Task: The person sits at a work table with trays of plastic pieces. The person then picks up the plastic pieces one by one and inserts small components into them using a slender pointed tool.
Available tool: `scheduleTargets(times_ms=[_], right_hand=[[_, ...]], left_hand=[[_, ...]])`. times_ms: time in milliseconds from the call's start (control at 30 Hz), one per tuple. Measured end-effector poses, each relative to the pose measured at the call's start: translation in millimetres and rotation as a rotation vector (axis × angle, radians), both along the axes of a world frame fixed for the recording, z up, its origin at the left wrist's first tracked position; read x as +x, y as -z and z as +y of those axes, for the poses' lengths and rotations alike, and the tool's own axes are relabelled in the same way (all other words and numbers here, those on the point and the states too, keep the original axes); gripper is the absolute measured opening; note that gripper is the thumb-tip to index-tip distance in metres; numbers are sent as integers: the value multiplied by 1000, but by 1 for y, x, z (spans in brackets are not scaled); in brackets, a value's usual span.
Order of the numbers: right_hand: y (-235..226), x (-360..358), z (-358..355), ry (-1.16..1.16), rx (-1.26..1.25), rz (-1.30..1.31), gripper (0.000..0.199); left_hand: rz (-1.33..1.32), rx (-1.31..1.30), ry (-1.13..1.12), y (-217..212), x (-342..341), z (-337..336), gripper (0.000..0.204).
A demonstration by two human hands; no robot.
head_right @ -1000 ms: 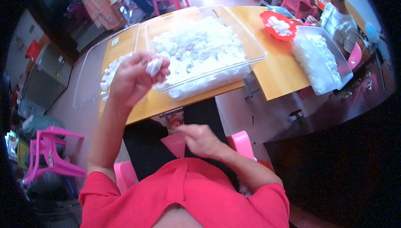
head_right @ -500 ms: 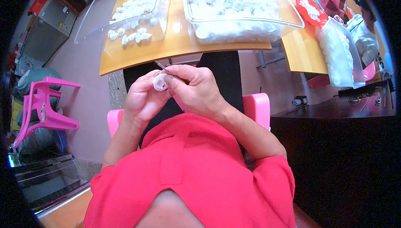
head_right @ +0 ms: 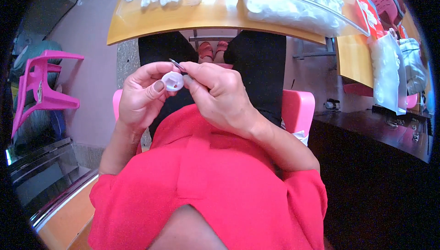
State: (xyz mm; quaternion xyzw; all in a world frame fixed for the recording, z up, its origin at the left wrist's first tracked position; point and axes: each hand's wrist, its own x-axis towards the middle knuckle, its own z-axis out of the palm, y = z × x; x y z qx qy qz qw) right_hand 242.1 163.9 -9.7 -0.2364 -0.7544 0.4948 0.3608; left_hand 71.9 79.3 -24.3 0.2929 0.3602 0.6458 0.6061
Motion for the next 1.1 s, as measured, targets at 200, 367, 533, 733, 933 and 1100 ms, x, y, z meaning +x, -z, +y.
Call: scheduleTargets(times_ms=[200, 367, 533, 733, 933, 1100], right_hand=[[3, 3, -11, -79, 460, -229, 51], [10, -5, -17, -46, 596, -302, 53], [14, -6, -19, -44, 607, -288, 53], [12, -5, -18, -44, 632, -328, 54], [14, -6, -19, -27, 671, -324, 50], [17, -7, -18, -16, 688, -311, 48]], left_hand=[[-135, 14, -57, 3, -16, -10, 37], [-176, 11, -18, 7, -23, -13, 35], [-177, 10, 8, 13, -24, -15, 32], [-187, -17, 6, 15, -24, -14, 32], [-163, -5, 39, 20, -26, -15, 33], [-130, -7, 11, 18, -21, -15, 30]])
